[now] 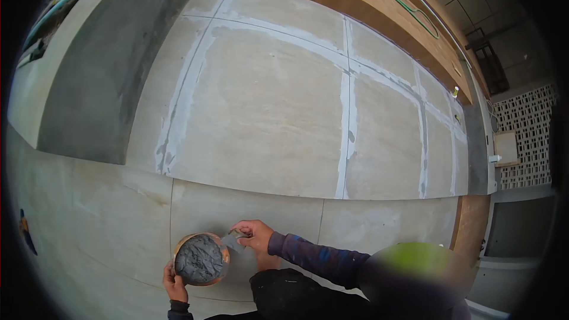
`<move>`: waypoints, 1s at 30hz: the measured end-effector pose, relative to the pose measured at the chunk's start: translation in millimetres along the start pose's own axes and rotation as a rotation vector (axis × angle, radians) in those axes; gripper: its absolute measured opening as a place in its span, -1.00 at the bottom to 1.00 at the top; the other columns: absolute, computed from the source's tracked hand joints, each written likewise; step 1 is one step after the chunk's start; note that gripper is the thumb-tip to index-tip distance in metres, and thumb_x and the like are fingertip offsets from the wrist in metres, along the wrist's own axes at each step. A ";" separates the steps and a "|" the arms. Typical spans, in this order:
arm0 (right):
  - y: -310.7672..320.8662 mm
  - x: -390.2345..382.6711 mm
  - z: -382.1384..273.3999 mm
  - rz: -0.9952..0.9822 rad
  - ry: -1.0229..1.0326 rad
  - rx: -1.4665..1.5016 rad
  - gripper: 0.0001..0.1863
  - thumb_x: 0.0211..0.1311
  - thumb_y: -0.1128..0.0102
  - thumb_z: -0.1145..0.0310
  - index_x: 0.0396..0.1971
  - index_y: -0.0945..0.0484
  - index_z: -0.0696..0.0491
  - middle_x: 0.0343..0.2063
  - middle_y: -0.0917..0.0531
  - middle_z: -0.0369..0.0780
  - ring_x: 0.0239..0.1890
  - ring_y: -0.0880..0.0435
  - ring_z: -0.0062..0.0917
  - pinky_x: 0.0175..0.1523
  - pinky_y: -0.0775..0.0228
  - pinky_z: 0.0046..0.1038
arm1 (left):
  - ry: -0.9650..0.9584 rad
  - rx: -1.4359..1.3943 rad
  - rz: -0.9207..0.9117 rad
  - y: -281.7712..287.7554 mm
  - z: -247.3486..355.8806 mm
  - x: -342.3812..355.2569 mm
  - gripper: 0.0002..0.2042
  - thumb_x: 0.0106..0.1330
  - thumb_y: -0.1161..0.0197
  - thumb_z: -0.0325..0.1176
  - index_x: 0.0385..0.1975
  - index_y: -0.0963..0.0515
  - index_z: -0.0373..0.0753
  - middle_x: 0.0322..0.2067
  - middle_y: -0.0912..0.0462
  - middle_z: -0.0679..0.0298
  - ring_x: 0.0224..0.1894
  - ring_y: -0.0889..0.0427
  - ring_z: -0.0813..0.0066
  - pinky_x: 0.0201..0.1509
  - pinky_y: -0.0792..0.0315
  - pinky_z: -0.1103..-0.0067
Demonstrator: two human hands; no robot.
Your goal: The person applies mortar along the edges and joints of tiles using a scraper tool, scooping mortar from a container and smoothing it along the seams.
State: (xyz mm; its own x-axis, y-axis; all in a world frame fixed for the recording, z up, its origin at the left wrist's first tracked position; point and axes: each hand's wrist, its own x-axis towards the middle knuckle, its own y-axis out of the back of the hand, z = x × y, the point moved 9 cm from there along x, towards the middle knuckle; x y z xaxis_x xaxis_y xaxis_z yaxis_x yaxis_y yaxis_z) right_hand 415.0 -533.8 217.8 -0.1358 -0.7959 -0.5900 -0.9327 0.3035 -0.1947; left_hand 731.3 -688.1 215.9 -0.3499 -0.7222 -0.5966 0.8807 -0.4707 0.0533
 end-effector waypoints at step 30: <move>72.0 -415.8 -12.5 0.985 -0.202 -0.069 -0.67 0.34 -0.33 0.57 0.09 -0.65 0.19 -0.15 -0.80 -0.14 -0.07 -0.77 -0.54 0.13 -0.62 -0.43 | 0.243 0.177 -1.079 -339.5 -44.0 -8.1 -0.59 0.50 -0.16 -0.36 0.32 -0.45 -0.25 0.03 -0.70 0.36 -0.10 -0.70 0.68 -0.33 -0.58 0.76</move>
State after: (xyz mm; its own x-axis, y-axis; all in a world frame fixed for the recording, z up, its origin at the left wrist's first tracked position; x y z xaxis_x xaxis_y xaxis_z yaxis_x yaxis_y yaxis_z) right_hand 400.1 -187.6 458.8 -0.8036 -0.1013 -0.5865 -0.4534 0.7425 0.4931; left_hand 449.2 -500.1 167.4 -0.8143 0.2169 -0.5384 0.0889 -0.8700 -0.4849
